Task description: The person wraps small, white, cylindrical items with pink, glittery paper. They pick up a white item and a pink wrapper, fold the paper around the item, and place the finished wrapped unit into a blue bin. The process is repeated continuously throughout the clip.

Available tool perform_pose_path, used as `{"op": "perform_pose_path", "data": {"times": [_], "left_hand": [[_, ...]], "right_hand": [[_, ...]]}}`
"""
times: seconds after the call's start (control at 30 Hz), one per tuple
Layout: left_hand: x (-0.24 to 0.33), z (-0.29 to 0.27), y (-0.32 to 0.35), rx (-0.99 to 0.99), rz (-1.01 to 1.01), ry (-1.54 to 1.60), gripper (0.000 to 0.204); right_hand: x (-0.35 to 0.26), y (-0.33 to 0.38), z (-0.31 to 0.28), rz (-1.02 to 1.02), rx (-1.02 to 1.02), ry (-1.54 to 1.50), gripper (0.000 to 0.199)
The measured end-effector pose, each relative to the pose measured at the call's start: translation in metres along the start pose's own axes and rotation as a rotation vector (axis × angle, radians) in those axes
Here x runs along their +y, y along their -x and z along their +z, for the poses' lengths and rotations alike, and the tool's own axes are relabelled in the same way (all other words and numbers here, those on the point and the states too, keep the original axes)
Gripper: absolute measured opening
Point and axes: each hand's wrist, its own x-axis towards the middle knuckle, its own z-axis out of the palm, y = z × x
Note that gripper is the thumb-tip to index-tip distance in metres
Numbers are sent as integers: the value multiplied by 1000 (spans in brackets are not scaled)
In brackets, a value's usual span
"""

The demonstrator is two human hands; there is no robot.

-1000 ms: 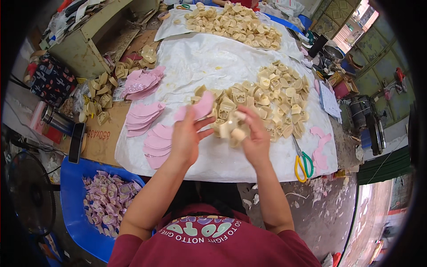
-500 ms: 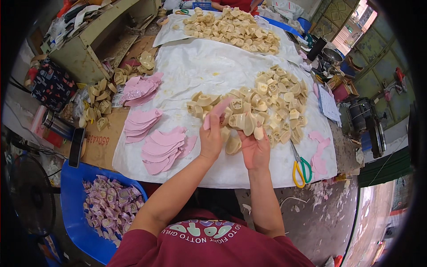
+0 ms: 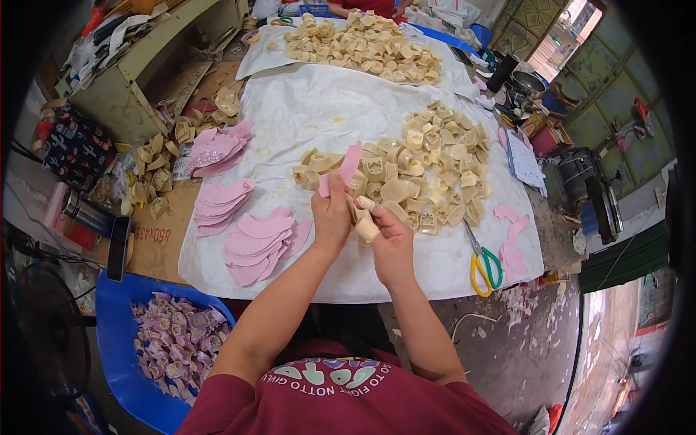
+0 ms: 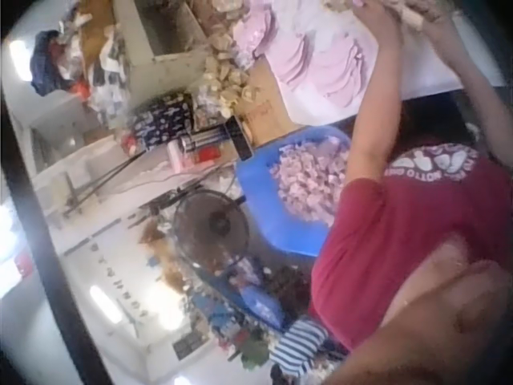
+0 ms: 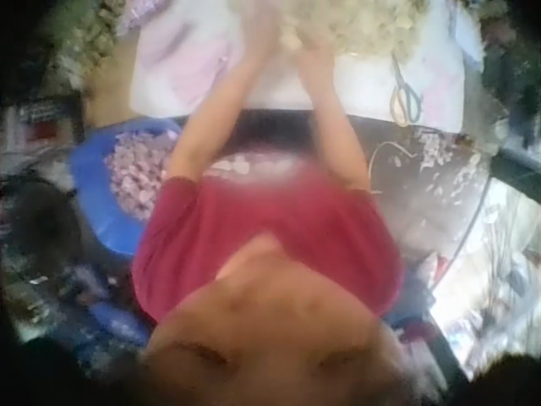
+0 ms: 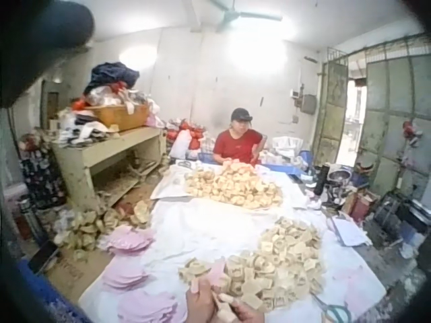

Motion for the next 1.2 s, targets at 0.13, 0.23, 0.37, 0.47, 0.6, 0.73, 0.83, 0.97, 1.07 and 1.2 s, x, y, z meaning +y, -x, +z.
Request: {"op": "perform_pose_path", "data": {"times": [0.13,0.23,0.37,0.47,0.6,0.73,0.83,0.97,1.07,1.2], "left_hand": [[2,-7,-1,41,-142,122,45],[-3,-22,-6,40,-217,275,46],[5,-27,-3,38,-281,353,54],[8,-33,-3,24,-316,437,59],[11,-41,-3,49,-382,523,60],[20,-38,2,67,-385,602,58],[20,-65,-5,116,-325,615,56],[39,-78,2,211,-234,519,52],[41,-83,23,91,-253,482,49],[43,-98,43,30,-428,452,47]], "right_hand": [[1,-10,-14,158,51,-356,33],[-8,-24,-18,-40,147,-181,28],[-9,-45,-26,-491,25,1058,36],[-9,-34,-22,-583,20,1366,46],[-10,-6,10,-457,-126,860,48],[13,-1,10,-294,-88,688,40],[1,-1,12,-376,-118,708,39],[1,-8,-5,-411,-152,1076,45],[3,-13,-3,-454,-209,1446,52],[-8,6,24,-495,-300,1300,57]]}}
